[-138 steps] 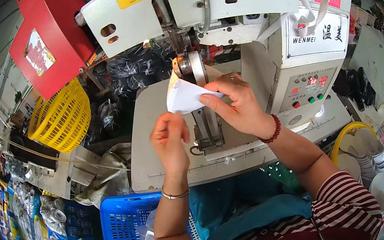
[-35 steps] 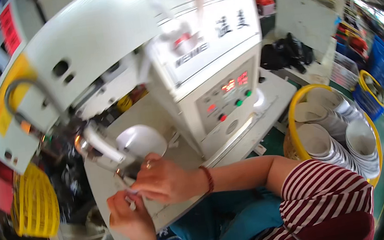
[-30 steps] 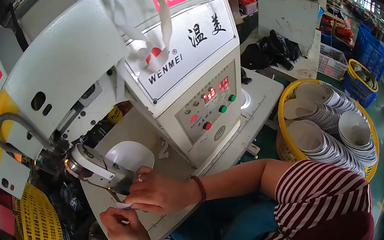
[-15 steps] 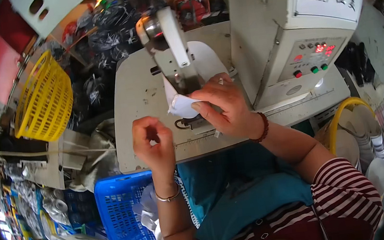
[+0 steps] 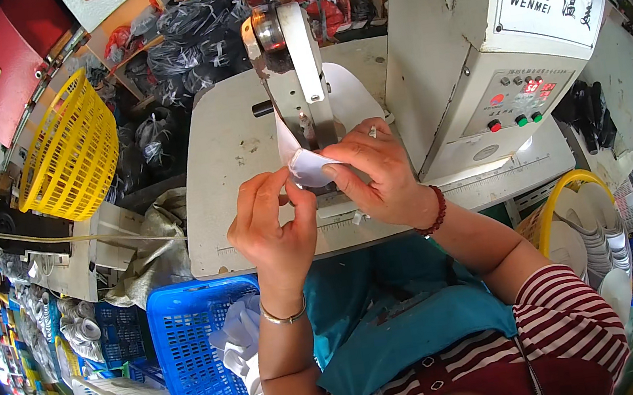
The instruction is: The person stitches white shoe upper components together using an industrial sewing machine.
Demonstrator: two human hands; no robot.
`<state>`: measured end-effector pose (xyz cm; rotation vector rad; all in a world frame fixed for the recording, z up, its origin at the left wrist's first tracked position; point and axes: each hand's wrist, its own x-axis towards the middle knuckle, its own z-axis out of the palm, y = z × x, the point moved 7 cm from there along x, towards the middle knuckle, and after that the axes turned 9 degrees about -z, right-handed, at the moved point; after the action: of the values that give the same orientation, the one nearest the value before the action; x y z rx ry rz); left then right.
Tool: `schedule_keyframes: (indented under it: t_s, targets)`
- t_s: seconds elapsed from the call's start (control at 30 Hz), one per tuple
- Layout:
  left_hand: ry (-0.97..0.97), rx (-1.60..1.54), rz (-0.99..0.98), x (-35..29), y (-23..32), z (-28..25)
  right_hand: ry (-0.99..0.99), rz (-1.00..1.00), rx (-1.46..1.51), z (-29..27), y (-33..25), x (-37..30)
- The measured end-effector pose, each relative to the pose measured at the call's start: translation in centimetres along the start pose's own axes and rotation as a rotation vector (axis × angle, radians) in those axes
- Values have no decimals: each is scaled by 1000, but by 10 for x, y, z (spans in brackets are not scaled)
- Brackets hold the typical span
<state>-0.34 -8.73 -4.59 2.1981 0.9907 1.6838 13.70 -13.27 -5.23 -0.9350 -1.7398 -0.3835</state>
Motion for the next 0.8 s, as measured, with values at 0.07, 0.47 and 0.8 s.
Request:
schedule_keyframes:
  t_s: [0.07,0.47,0.8]
  targets:
    - [-40,-25,-1,2,4,2,-14,11,5,0,1,0]
    - [-90,-301,-284,-1,-34,11,-18,-25,21,4,-4,-2]
    - [-143,196,-522,-48,-131,-33,207,89,145,-14,22,0]
